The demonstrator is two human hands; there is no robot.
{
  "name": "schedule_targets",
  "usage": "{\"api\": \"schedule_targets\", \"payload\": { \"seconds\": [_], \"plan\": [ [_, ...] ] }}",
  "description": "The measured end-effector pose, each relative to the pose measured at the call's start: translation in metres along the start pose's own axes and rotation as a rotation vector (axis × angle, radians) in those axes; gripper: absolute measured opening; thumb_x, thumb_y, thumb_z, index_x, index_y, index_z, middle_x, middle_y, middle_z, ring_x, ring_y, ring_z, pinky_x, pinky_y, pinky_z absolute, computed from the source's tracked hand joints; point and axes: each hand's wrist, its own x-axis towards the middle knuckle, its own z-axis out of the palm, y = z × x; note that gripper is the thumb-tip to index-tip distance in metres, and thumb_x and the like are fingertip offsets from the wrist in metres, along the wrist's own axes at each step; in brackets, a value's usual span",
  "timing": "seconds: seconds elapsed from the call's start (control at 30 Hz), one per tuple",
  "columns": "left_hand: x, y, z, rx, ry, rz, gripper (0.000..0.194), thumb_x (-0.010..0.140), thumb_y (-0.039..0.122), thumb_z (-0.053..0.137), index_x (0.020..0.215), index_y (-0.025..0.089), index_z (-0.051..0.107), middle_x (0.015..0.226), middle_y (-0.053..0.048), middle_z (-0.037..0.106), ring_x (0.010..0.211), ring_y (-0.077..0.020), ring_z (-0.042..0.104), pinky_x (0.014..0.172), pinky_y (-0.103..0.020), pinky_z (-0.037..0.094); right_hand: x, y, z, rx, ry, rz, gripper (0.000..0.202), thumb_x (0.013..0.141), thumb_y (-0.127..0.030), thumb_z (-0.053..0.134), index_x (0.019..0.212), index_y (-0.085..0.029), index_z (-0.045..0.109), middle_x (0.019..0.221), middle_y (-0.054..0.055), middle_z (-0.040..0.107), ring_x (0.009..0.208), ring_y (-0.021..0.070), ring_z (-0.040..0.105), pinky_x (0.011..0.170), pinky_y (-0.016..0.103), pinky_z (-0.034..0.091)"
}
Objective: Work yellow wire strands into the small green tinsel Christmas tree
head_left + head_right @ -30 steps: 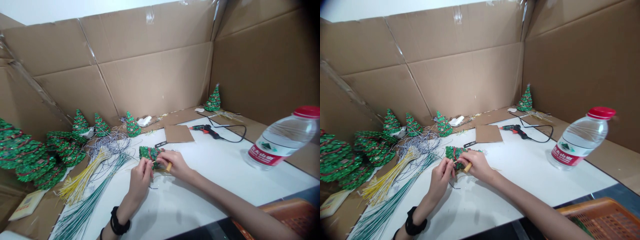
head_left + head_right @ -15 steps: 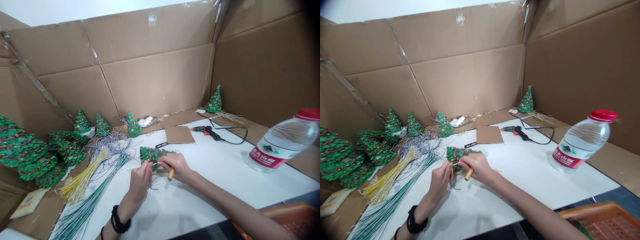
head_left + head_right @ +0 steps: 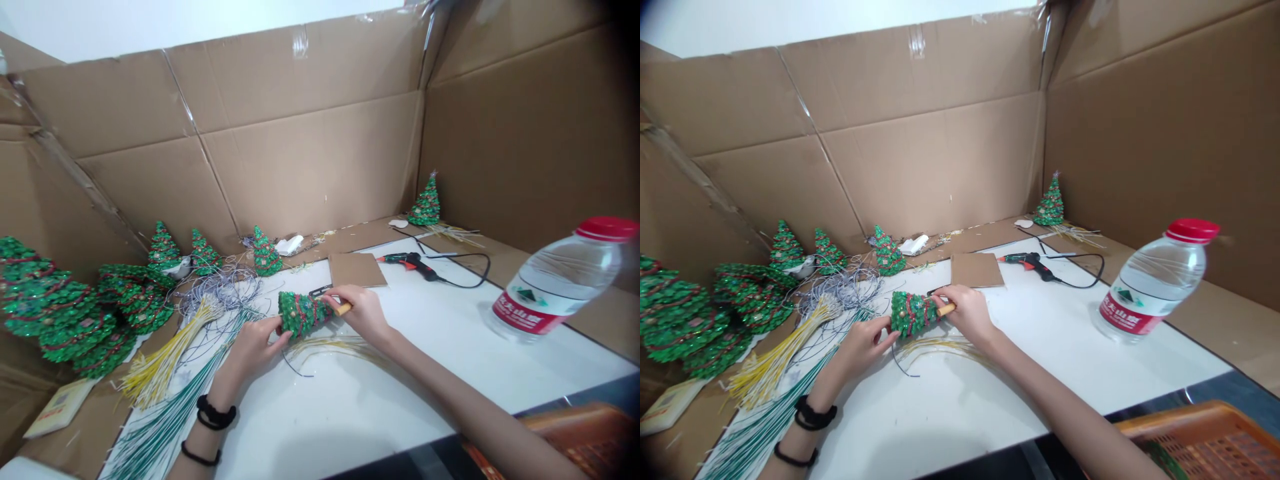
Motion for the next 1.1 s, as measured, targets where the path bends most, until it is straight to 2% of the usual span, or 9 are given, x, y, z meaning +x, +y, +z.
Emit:
{"api": "schedule_targets", "payload": {
  "seconds": [0.13, 0.27, 0.4, 0.53, 0.63, 0.77, 1.1],
  "plan": [
    [0.006, 0.001, 0.010, -0.078, 0.126, -0.103, 0.029, 0.090, 0.038, 0.038, 0.072, 0.019, 0.052, 0.070, -0.001, 0.057, 0.062, -0.0156, 0.049, 0.058, -0.026, 0.030, 0.003, -0.002, -0.002, -0.054, -0.055, 0.124, 0.018, 0.084, -0.028, 0.055, 0.074, -0.022, 0.068, 0.067, 0.000, 0.068, 0.060, 0.0139, 0.060, 0.054, 0.023, 0.034],
    [0.011, 0.006, 0.024, -0.369, 0.242, -0.221, 0.031, 0.089, 0.040, 0.038, 0.071, 0.019, 0.050, 0.069, 0.000, 0.051, 0.065, -0.0152, 0.046, 0.060, -0.026, 0.033, 0.004, -0.002, -0.004, -0.083, -0.070, 0.193, 0.018, 0.084, -0.028, 0.054, 0.073, -0.022, 0.067, 0.067, 0.000, 0.067, 0.061, 0.0143, 0.059, 0.053, 0.023, 0.032],
    [0.014, 0.008, 0.040, -0.700, 0.280, -0.360, 0.031, 0.086, 0.045, 0.043, 0.077, 0.019, 0.057, 0.075, -0.002, 0.056, 0.073, -0.0169, 0.050, 0.067, -0.027, 0.038, 0.003, -0.002, -0.003, -0.050, -0.105, 0.173, 0.014, 0.083, -0.025, 0.055, 0.074, -0.022, 0.066, 0.075, 0.001, 0.068, 0.068, 0.0149, 0.059, 0.057, 0.023, 0.034],
    [0.013, 0.007, 0.052, -0.865, 0.307, -0.470, 0.031, 0.081, 0.046, 0.051, 0.086, 0.018, 0.064, 0.086, -0.005, 0.061, 0.088, -0.0200, 0.053, 0.082, -0.029, 0.039, 0.000, -0.006, 0.002, 0.055, -0.148, 0.098, 0.013, 0.084, -0.026, 0.055, 0.078, -0.022, 0.066, 0.079, 0.001, 0.068, 0.071, 0.0140, 0.059, 0.062, 0.022, 0.038],
    [0.011, 0.010, 0.056, -0.943, 0.253, -0.438, 0.033, 0.081, 0.044, 0.053, 0.095, 0.017, 0.065, 0.097, -0.007, 0.062, 0.096, -0.0215, 0.053, 0.088, -0.031, 0.038, -0.005, -0.009, 0.008, 0.081, -0.180, 0.050, 0.013, 0.084, -0.026, 0.055, 0.077, -0.022, 0.066, 0.078, 0.001, 0.068, 0.071, 0.0140, 0.060, 0.063, 0.022, 0.039],
    [0.011, 0.015, 0.055, -0.973, 0.220, -0.348, 0.033, 0.079, 0.040, 0.056, 0.102, 0.018, 0.065, 0.111, -0.009, 0.061, 0.108, -0.0240, 0.050, 0.093, -0.033, 0.037, -0.009, -0.010, 0.014, 0.028, -0.185, 0.065, 0.012, 0.083, -0.024, 0.056, 0.075, -0.022, 0.065, 0.076, 0.001, 0.068, 0.069, 0.0145, 0.060, 0.060, 0.022, 0.039],
    [0.014, 0.020, 0.051, -1.119, 0.150, -0.338, 0.035, 0.078, 0.038, 0.059, 0.105, 0.017, 0.064, 0.116, -0.009, 0.062, 0.110, -0.0252, 0.052, 0.094, -0.035, 0.038, -0.012, -0.011, 0.018, -0.056, -0.136, 0.054, 0.011, 0.080, -0.020, 0.055, 0.073, -0.021, 0.062, 0.073, 0.001, 0.066, 0.066, 0.0146, 0.059, 0.059, 0.023, 0.038]
  ]
}}
